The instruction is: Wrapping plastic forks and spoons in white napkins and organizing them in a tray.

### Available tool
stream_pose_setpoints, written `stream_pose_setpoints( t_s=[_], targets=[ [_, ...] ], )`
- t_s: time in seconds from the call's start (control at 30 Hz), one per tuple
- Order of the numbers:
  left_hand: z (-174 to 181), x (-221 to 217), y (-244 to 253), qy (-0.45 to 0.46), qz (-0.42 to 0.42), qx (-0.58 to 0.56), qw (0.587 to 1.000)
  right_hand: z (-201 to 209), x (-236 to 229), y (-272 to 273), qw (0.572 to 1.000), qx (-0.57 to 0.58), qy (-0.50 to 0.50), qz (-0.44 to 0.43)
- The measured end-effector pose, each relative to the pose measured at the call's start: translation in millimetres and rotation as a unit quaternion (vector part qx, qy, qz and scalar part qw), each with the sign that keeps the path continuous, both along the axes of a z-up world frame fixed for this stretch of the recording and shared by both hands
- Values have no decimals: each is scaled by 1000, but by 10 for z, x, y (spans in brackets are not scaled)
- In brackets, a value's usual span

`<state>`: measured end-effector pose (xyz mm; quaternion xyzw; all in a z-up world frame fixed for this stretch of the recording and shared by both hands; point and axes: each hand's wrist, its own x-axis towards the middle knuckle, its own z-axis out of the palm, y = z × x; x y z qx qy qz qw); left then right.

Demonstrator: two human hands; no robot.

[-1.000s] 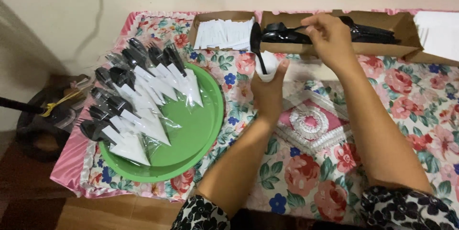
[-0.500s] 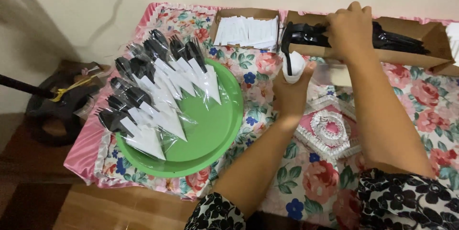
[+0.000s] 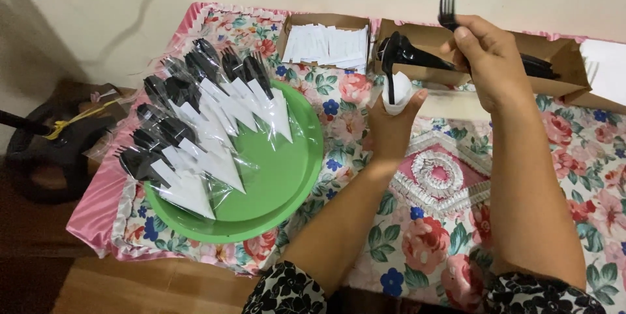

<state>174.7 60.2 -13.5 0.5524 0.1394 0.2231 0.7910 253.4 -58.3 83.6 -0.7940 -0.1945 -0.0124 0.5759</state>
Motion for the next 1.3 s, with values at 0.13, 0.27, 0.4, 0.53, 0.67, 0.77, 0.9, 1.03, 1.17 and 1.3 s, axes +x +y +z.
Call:
stream_pose_setpoints(
  t_s=[0.13, 0.27, 0.4, 0.53, 0.67, 0.77, 0.9, 1.03, 1.17, 1.3],
  targets=[
    [-113, 56, -19, -27, -6, -7, 1000, 146, -138, 30, 999, -20, 16, 25],
    [-104, 32, -9, -46, -12, 13, 999, 158, -144, -35, 985, 144, 83, 45],
    [-145, 70, -24, -45, -29, -13, 998, 286, -253, -45, 951, 272, 104, 108],
    [-114, 42, -21, -57, -24, 18, 998, 360, -354, 26, 959, 247, 63, 124],
    [-15, -19, -5, -46, -39, 28, 998, 216, -248, 68, 957, 248, 29, 148],
    [-13, -17, -12, -60, -46, 13, 997, 147, -202, 99, 961, 224, 55, 149],
    [11, -34, -6, -64, -58, -8, 996, 23, -128, 132, 956, 181, 141, 183],
    [-85, 23, -23, -65, -39, 27, 997, -190, -92, 166, 958, 144, 160, 188],
    [-155, 65, -50, -76, -10, 25, 997, -230, -251, 258, 972, 147, 99, 153],
    [-313, 170, -114, -74, 2, 10, 997, -236, -245, 288, 981, 128, 73, 129]
  ],
)
